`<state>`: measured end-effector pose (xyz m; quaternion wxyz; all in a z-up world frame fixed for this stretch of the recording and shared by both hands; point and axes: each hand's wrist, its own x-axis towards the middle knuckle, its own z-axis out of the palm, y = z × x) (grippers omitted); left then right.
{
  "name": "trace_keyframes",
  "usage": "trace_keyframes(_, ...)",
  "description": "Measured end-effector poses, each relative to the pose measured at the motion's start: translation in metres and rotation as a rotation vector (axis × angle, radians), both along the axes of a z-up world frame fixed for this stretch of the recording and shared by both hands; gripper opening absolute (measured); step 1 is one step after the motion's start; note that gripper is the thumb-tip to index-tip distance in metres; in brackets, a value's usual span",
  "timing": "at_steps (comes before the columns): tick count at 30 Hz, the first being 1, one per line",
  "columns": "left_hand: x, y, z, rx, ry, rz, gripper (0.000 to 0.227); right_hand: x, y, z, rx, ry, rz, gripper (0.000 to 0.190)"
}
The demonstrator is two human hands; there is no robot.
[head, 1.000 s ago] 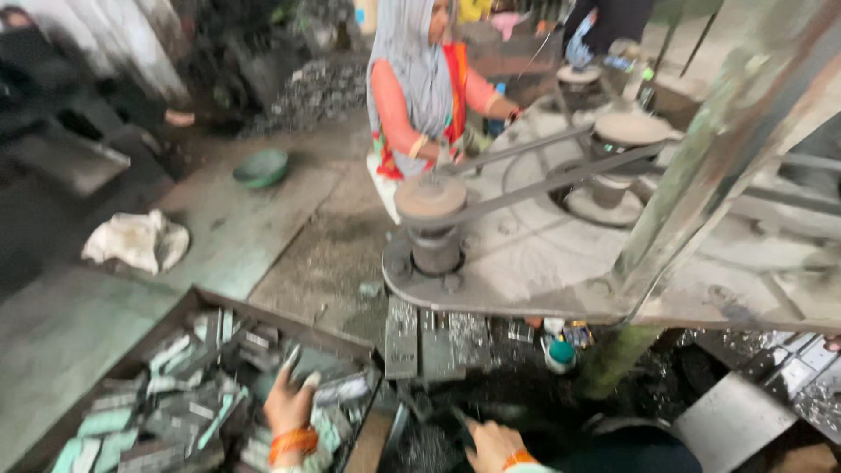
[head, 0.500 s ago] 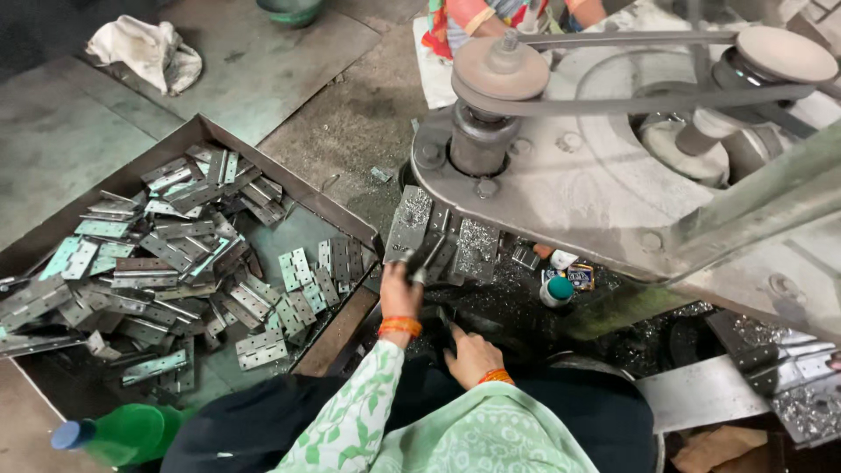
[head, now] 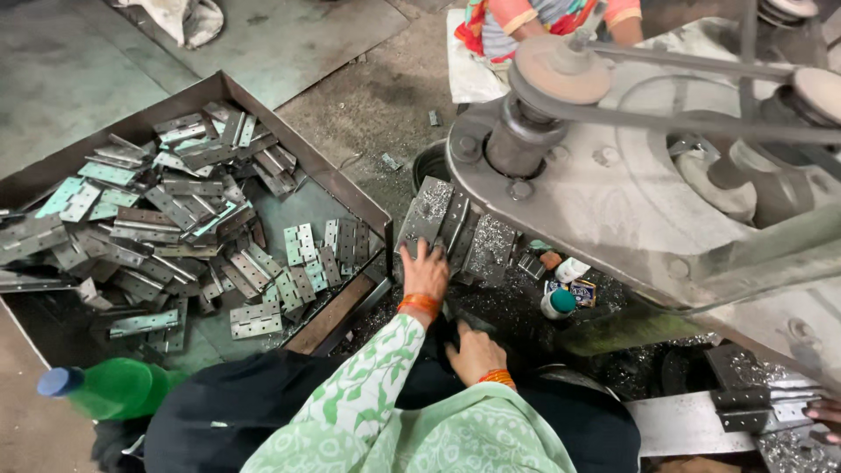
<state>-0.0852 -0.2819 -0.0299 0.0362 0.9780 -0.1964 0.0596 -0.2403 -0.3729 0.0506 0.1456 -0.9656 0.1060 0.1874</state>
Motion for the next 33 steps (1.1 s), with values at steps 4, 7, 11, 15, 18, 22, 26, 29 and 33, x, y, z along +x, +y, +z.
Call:
trace_keyframes(4, 0.01, -0.009, 0.02, 0.061, 0.128, -0.009, 0.03, 0.002, -0.001, -0.005, -0.034, 0.008, 0.0, 0.05)
trace_keyframes(7, 0.011, -0.012, 0.031, 0.166, 0.199, -0.031, 0.031, -0.005, -0.008, -0.035, -0.045, 0.001, 0.008, 0.06)
trace_keyframes(11, 0.013, -0.011, 0.03, 0.159, 0.149, -0.053, 0.034, -0.044, 0.004, -0.116, -0.093, -0.067, -0.128, 0.086)
trace_keyframes(15, 0.005, -0.012, 0.012, 0.024, -0.105, -0.011, 0.033, -0.056, -0.01, -0.152, 0.002, -0.202, -0.129, 0.082)
trace_keyframes(18, 0.009, -0.008, 0.012, 0.056, -0.021, -0.045, 0.035, -0.041, -0.006, -0.135, -0.026, -0.08, -0.14, 0.086)
trace_keyframes(22, 0.004, -0.005, 0.016, 0.063, -0.028, -0.062, 0.033, -0.023, -0.022, -0.096, -0.015, -0.012, -0.021, 0.08)
trace_keyframes(26, -0.005, -0.004, 0.015, 0.058, 0.008, -0.072, 0.032, -0.014, -0.025, -0.1, -0.075, -0.017, 0.006, 0.074)
trace_keyframes(29, 0.001, -0.001, 0.016, 0.035, 0.002, -0.073, 0.033, -0.04, -0.011, -0.135, -0.083, -0.041, -0.09, 0.083)
trace_keyframes(33, 0.002, 0.01, 0.01, 0.012, 0.005, -0.074, 0.037, -0.069, -0.004, -0.177, 0.02, -0.173, -0.149, 0.084)
